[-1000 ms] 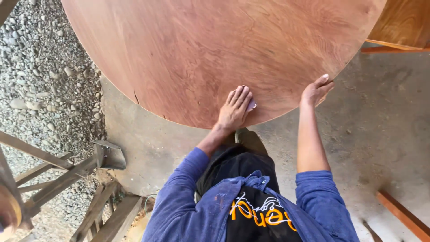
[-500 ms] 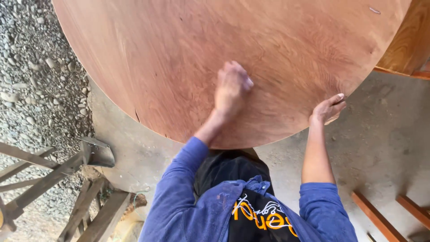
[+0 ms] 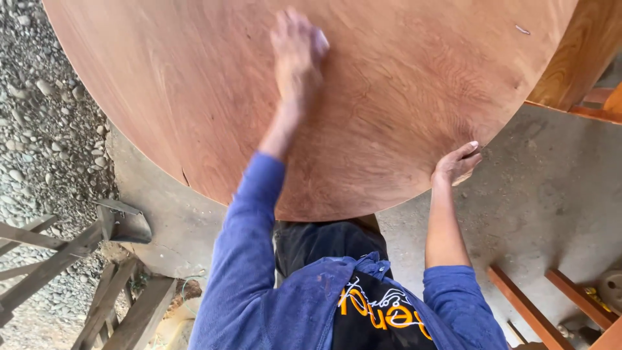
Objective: Sanding a round wooden tabletop by hand using a piece of sandpaper.
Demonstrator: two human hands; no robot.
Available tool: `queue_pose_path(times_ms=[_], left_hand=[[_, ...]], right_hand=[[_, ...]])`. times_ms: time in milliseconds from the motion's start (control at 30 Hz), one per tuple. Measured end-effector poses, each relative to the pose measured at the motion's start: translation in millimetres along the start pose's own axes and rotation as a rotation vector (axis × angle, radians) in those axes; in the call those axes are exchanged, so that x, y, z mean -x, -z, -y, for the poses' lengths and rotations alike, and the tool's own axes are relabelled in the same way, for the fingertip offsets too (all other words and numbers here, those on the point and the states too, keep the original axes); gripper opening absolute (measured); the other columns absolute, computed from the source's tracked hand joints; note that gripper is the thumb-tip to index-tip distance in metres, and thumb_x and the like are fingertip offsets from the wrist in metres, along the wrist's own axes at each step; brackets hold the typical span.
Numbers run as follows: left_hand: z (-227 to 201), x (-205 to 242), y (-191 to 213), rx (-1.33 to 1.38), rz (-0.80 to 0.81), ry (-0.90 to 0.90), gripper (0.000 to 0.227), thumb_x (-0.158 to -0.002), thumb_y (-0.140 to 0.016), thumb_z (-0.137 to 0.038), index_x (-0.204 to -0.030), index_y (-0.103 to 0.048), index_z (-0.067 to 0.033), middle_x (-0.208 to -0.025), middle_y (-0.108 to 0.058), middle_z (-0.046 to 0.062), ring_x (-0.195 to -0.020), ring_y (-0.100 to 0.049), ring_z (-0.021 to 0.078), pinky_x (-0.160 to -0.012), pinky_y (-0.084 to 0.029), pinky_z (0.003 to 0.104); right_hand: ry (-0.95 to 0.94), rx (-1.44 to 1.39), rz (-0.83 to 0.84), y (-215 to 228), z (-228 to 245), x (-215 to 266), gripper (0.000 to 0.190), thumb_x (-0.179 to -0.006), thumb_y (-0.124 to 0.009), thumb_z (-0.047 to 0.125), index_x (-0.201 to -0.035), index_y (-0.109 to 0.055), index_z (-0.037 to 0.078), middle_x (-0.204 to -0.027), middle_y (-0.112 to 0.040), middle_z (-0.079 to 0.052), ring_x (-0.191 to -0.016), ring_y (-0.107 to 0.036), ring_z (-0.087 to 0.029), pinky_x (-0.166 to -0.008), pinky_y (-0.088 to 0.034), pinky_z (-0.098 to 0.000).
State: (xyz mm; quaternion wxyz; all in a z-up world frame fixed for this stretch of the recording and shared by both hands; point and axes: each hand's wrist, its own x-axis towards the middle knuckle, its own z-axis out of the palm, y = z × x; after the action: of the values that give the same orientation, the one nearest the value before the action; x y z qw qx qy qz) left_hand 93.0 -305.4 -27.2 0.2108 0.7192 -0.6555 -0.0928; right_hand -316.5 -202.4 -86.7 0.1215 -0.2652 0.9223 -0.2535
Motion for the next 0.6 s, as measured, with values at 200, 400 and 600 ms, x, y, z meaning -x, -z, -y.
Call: queue_pose_path(times_ms=[200,400,600], left_hand=[[-94,92,15,0.267,0.158,-0.296,0.046,-0.102,-0.062,-0.020,-0.142,-0.051,0.0001,-0.146,-0.053,0.016,-0.142,-0.048,0.0344,-0.119,-0.040,0.049],[-31,9,-32,-0.015,-0.073,-0.182,0.048,-0.106,-0.063,-0.024,-0.143,-0.053,0.0045,-0.151,-0.049,0.023,-0.145,-0.040,0.0391,-0.118,-0.037,0.052],[-136,86,-72,-0.082,-0.123,-0.093,0.051,-0.101,-0.061,-0.018,-0.143,-0.051,0.0080,-0.151,-0.045,0.026,-0.145,-0.040,0.0457,-0.118,-0.035,0.056]], right_hand=[[-0.003,0.011,0.015,3,14,-1,0.059,-0.104,-0.041,0.057,-0.123,-0.058,0.005,-0.115,-0.070,-0.023,-0.104,-0.069,-0.041,-0.083,-0.053,-0.0517],[-0.004,-0.054,0.045,4,2,7,0.057,-0.103,-0.041,0.057,-0.122,-0.058,0.005,-0.114,-0.071,-0.023,-0.103,-0.070,-0.040,-0.083,-0.054,-0.0510],[0.106,-0.162,0.071,-18,-26,-14,0.056,-0.104,-0.045,0.054,-0.120,-0.056,0.002,-0.114,-0.068,-0.028,-0.102,-0.068,-0.045,-0.083,-0.051,-0.0540]])
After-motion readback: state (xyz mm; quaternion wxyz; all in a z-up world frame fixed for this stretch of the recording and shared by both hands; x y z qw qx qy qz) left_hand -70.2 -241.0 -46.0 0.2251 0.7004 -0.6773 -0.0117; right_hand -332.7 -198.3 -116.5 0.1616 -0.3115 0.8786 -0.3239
